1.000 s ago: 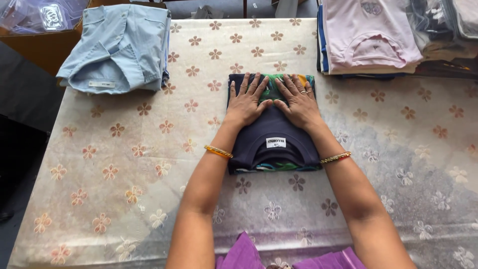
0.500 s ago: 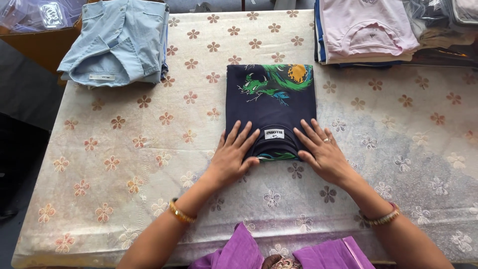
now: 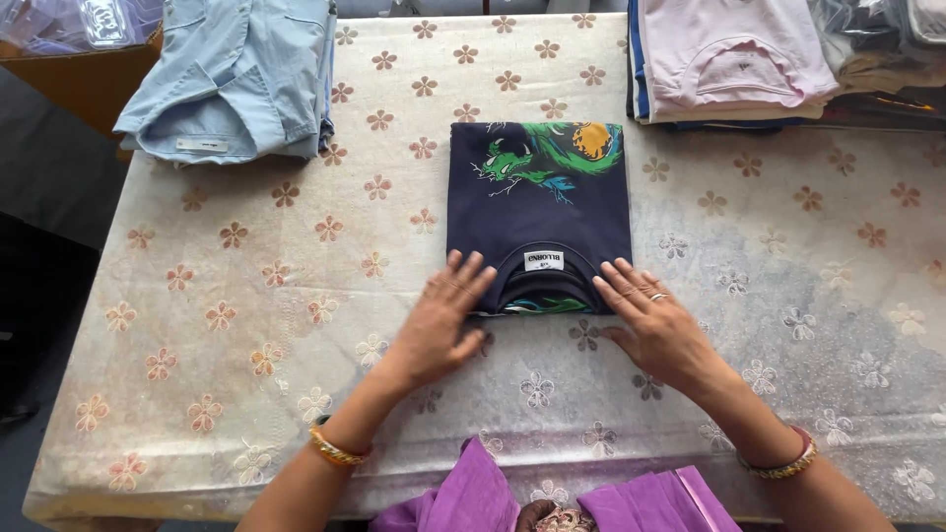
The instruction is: Folding various t-shirts and shirts on a table and sorting them into a bin.
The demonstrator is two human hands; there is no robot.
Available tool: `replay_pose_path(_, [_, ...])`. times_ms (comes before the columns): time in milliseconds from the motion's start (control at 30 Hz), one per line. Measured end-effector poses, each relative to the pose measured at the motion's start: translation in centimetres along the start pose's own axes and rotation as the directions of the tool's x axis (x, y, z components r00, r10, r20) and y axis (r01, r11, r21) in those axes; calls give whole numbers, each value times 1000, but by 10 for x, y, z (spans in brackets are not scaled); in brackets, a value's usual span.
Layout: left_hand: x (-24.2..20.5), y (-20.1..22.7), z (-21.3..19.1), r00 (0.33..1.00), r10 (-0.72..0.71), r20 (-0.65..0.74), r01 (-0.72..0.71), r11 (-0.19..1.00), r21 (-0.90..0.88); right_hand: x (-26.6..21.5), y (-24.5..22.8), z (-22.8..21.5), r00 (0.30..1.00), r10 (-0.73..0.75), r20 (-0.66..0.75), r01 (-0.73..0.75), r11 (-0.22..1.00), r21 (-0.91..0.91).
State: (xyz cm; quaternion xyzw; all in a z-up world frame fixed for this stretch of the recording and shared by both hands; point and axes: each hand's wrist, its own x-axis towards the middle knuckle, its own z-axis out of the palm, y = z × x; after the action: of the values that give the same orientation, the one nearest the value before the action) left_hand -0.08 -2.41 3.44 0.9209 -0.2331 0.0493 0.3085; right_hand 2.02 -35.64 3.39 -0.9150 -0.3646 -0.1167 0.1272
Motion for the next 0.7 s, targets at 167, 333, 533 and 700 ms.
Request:
replay_pose_path(167, [-16,0,7,989,54,140,-74,986,147,-22,7,21,998,38,43,-36,998,-56])
replay_pose_path(333, [-13,3,9,987,-23,160,-17,969,246,-11,6,10,998,67,-4,-67,998,2])
replay_pose_path(533, [-6,2,37,999,6,38,-21,910,415,0,15,34,995,-65,-80,55,991,-124])
replay_pose_path(700, [6,34,36,993,-115,-13,111,908,403,8,2,39,994,-46,-101,14,955,-297])
